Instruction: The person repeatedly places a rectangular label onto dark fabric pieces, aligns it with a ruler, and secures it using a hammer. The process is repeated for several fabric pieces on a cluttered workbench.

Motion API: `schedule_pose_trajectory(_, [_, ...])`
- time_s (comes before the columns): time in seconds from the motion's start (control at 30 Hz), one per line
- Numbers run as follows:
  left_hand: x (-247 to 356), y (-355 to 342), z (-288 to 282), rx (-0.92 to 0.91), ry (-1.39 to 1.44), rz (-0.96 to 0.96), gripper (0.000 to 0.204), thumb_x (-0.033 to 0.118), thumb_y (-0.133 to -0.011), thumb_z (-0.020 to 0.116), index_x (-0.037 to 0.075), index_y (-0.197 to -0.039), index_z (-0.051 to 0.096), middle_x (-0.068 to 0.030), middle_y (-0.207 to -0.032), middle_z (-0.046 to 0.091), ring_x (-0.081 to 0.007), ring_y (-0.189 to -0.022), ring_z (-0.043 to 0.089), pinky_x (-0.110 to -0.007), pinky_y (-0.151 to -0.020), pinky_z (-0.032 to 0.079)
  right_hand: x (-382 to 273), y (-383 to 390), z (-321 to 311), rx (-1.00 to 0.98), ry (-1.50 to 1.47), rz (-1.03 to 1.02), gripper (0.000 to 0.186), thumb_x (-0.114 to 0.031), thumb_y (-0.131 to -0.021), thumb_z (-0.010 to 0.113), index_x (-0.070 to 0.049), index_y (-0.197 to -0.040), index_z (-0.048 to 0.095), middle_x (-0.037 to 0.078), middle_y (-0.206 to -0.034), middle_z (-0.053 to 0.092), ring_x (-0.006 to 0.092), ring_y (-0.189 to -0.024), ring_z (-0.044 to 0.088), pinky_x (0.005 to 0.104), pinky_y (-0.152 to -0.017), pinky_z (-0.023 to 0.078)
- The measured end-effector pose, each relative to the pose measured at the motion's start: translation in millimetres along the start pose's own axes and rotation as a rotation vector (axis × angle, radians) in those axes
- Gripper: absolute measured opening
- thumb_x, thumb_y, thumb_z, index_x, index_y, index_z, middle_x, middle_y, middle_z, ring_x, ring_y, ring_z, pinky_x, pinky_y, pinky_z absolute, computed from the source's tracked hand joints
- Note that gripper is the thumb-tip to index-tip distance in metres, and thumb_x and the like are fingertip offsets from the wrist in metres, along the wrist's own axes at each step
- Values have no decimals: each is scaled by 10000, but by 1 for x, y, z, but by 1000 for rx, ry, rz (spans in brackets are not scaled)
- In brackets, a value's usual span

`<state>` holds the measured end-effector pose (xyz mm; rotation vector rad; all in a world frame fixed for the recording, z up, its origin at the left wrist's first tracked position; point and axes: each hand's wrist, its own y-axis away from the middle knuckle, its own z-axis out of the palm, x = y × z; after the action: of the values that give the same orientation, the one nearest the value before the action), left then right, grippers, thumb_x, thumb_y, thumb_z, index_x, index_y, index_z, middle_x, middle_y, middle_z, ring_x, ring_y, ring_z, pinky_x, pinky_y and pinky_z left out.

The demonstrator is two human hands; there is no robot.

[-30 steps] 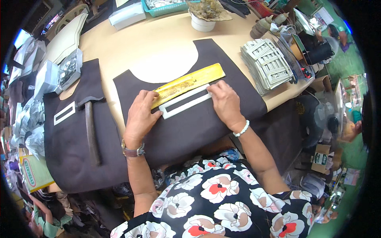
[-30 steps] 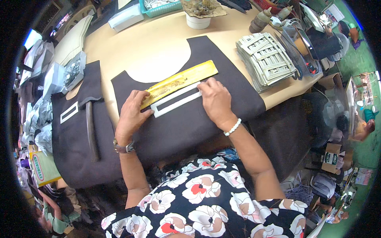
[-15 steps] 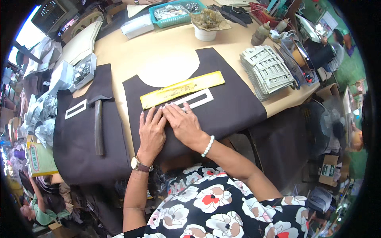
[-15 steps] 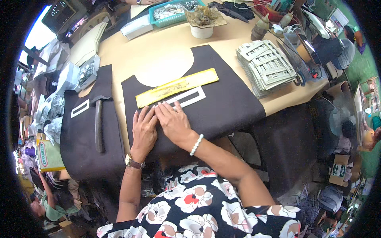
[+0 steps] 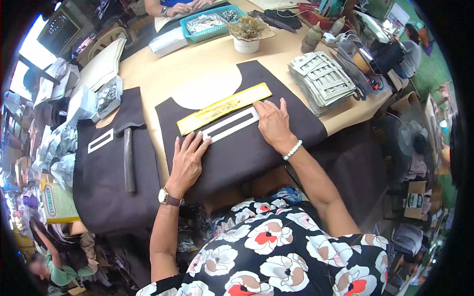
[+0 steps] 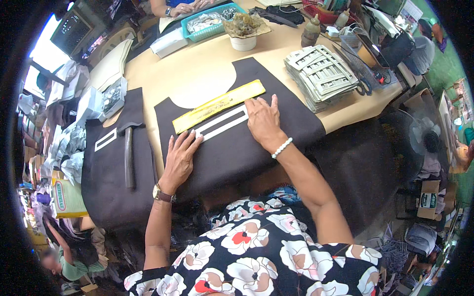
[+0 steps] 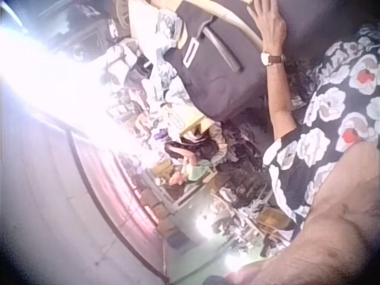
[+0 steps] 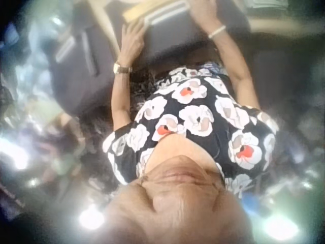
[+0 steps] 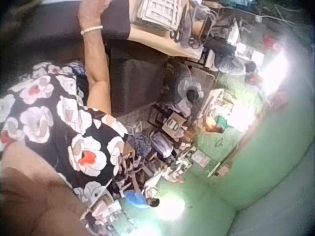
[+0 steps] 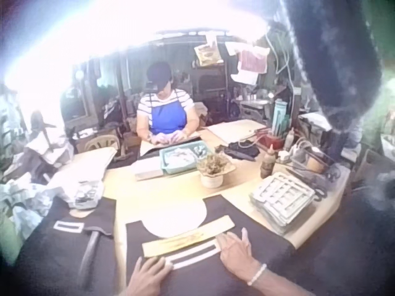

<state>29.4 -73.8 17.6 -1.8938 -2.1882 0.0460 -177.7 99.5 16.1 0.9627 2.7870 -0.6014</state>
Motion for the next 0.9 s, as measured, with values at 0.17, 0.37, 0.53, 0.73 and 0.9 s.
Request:
schedule_pose_trajectory(0.17, [6,-8,5,-15,-45,29,565,-66,-751,476,138,-1273,555,-157,-1338,490,-331,-1312,376,-594,-1091,207,-79,31,29,-38,44,-232,310,-133,-784,512,-45,-1057,630,99,-1048,617,234,-954,563,527,-955,354])
schedule_pose_trajectory(0.37, [12,-3,0,-17,-90,4,496,-51,-750,492,118,-1201,610,-154,-1304,515,-354,-1329,352,-608,-1092,187,-62,44,18,68,99,-274,298,-132,-818,528,-38,-1088,613,45,-1005,579,161,-1050,556,535,-988,308])
schedule_pose_trajectory(0.53, [23,5,-1,9,-155,-36,426,-40,-758,500,64,-1153,623,-145,-1247,545,-343,-1350,329,-609,-1096,174,-12,41,5,17,188,-163,290,-94,-804,520,-49,-1076,608,30,-1008,578,182,-1036,558,600,-1000,325])
schedule_pose_trajectory(0.73, [28,21,-12,25,-240,-95,323,14,-751,554,10,-1065,627,-157,-1199,545,-354,-1346,332,-614,-1080,201,13,12,-15,-150,83,-51,225,-93,-827,514,-65,-987,669,62,-955,598,228,-975,591,549,-969,368])
schedule_pose_trajectory(0.9, [8,37,-7,125,-44,-468,340,145,-905,513,40,-1227,534,-182,-1318,477,-392,-1293,369,-586,-1048,280,50,-46,-11,-71,-267,32,305,-247,-856,566,-115,-1114,662,133,-1158,613,298,-1096,572,470,-1013,363])
